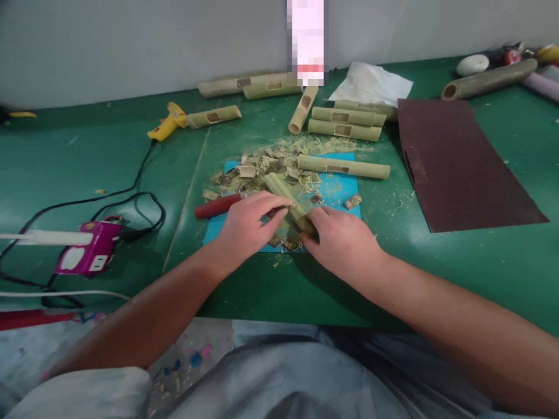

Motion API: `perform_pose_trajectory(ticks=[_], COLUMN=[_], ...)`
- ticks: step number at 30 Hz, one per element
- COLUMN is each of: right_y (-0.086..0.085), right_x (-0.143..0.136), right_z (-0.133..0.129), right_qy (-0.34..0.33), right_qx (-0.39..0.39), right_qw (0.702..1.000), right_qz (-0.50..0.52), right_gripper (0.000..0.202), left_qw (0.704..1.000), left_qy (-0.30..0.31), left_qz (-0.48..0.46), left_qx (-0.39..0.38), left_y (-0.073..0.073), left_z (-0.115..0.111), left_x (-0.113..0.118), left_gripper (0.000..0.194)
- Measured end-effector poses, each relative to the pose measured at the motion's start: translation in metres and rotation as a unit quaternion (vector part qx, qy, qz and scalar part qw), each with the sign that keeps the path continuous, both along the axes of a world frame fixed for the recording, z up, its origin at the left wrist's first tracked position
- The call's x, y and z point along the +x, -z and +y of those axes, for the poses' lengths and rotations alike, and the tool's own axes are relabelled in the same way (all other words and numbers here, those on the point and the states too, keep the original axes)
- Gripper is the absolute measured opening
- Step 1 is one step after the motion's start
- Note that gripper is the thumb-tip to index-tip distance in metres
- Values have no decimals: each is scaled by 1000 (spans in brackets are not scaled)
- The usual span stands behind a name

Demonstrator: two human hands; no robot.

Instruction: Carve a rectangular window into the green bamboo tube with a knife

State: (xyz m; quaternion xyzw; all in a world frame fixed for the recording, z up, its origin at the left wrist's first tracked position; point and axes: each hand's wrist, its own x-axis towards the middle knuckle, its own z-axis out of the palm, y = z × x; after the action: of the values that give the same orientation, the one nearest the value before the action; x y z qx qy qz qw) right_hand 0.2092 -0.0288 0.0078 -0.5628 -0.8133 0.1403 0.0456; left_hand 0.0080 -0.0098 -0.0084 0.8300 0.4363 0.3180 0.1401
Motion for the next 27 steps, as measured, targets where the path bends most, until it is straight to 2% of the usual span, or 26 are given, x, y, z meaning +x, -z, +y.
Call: perform_pose_trajectory(ticks=[7,14,21,27], right_y=[-2,-3,-2,-1], right_x=[-1,-1,-1,-1], right_z=[1,1,0,-2], right_qy=[2,5,-5,-9], right_qx=[-12,-24,-2,1], right_qw=[1000,1000,1000,1000], right_qz=[4,14,-3,-2], right_gripper=[20,19,15,17], left_qw=[998,998,993,988], left_qy=[9,24,92,59], left_qz=[45,44,58,126], left_qx=[49,32,35,72], left_y=[2,4,3,0], left_z=[0,-1,-2,-3], left_x=[-3,-5,-1,-1], left_gripper=[18,18,21,27])
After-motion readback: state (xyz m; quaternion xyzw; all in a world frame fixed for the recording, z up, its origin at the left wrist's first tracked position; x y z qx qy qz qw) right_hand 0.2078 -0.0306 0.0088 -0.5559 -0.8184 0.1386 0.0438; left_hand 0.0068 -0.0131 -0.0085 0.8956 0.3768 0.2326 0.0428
